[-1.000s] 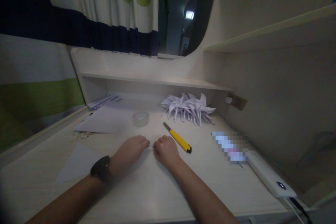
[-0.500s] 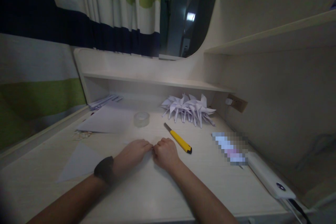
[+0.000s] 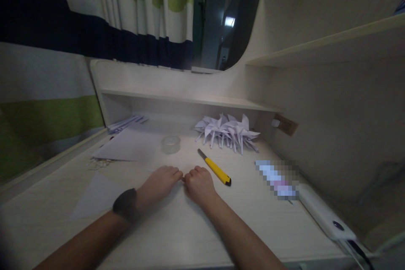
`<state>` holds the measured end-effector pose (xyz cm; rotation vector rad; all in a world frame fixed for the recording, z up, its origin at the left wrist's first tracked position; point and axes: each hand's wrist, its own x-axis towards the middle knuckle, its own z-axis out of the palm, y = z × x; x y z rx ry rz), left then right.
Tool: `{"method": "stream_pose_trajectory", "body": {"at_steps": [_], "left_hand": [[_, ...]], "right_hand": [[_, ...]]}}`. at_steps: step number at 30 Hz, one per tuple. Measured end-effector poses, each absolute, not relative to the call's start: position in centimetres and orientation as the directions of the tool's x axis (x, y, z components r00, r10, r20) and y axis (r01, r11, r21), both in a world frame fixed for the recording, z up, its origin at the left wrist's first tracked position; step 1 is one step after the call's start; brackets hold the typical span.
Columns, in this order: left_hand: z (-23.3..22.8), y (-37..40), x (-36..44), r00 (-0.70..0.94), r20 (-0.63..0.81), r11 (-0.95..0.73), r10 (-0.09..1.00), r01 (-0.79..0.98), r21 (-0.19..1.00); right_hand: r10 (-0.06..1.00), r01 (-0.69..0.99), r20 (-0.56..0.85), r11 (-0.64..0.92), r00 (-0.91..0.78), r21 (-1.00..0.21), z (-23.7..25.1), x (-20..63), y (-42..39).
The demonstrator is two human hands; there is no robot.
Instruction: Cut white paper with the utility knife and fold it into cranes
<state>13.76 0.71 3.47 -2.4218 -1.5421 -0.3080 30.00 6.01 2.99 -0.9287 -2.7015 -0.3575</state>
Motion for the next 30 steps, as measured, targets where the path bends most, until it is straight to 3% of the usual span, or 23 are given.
{"method": "stream_pose_trajectory", "body": {"at_steps": [9,30], "left_hand": [[3.64,0.46,13.73,0.435,0.313,-0.440,0.844,0.896,-0.061],[3.94,0.26,14.30,0.370,0.305,-0.370,0.878,0.927,-0.059]], "right_hand": [[0.537,0.607,0.326,0.777,-0.778,0.168,2.68,30.12,6.01],[0.625,0.700,0.369,0.706,-0.688,0.109,2.65,29.77,5.83]]}}
